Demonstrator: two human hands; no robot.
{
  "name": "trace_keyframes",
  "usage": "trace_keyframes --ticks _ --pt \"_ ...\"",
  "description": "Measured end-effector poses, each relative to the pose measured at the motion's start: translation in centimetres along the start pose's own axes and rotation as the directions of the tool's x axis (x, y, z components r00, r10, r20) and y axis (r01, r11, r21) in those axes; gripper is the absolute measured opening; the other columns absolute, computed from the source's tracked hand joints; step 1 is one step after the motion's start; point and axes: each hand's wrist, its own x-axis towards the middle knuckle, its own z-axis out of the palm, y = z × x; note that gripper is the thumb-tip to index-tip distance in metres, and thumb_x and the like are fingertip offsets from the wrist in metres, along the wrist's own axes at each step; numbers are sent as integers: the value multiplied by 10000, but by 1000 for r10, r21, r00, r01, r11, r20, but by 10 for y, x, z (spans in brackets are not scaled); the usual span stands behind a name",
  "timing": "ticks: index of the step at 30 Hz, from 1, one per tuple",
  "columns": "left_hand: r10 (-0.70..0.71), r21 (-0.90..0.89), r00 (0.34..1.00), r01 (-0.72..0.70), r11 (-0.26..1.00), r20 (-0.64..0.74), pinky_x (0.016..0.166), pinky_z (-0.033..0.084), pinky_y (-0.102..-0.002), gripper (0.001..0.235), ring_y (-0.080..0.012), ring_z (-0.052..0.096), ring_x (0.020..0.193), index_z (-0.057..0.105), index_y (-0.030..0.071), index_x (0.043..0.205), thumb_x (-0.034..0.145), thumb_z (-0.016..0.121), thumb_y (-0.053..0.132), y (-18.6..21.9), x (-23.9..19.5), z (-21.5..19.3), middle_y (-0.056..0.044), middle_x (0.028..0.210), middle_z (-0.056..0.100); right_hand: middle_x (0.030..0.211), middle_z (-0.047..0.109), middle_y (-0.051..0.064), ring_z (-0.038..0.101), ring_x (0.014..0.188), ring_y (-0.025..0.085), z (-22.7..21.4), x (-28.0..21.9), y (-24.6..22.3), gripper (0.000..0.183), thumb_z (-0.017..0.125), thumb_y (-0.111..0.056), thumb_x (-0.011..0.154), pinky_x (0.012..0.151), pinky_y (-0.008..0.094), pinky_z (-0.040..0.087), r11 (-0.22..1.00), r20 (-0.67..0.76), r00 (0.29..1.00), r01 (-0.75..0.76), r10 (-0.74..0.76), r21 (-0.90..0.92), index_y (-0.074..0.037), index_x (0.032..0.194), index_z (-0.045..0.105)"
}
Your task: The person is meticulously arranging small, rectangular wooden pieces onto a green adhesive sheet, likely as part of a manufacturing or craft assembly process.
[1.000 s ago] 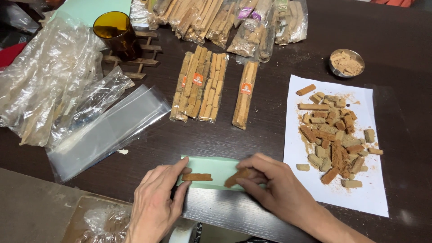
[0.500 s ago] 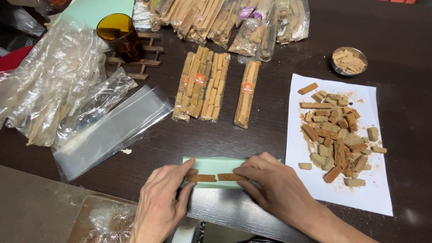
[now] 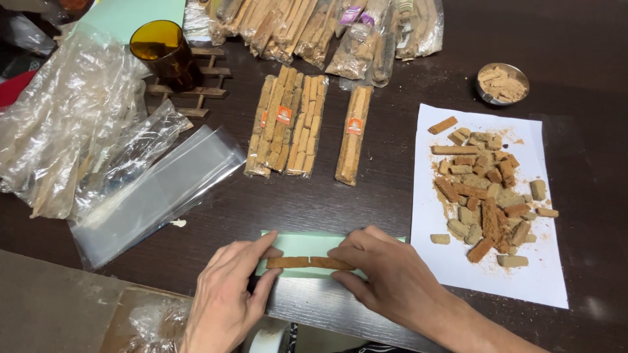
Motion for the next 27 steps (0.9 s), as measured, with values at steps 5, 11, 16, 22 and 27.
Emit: trace_keyframes --ticks 5,11,16,22,27 --pt "-24 1 999 24 1000 32 876 531 -394 497 -228 694 996 598 102 1372 909 694 253 1 1 -2 6 1132 779 998 688 27 630 877 250 -19 -11 0 362 675 -402 960 630 402 526 1000 3 1000 5 -5 27 -126 1195 668" --pt "107 -42 994 -107 993 1 890 524 -381 431 -213 692 1008 615 72 1332 942 665 249 13 14 8 16 1146 780 1067 808 25 767 969 169 -68 -64 24 312 780 -244 842 899 300 561 971 -253 941 -196 225 134 -154 1140 778" --pt "239 23 970 -241 970 53 910 523 -363 400 -235 697 961 642 115 1302 929 670 256 6 22 31 -26 1104 741 1005 807 20 730 907 97 -109 -121 53 302 775 -161 839 874 239 511 863 -499 740 -504 451 33 -100 1134 781" --pt "75 22 996 -77 997 50 892 546 -328 391 -136 724 972 696 178 1266 880 694 240 16 18 33 96 1043 804 994 789 20 731 878 121 -122 -143 70 319 779 -191 848 890 261 528 839 -529 727 -542 437 -51 -84 1147 760" --pt "-51 39 996 49 998 72 908 541 -333 443 -126 727 1003 702 226 1285 846 723 275 22 16 34 126 1065 809 1160 723 48 671 1012 239 -115 -114 83 316 611 -41 923 896 350 529 906 -402 906 -276 134 -320 -127 1201 733"
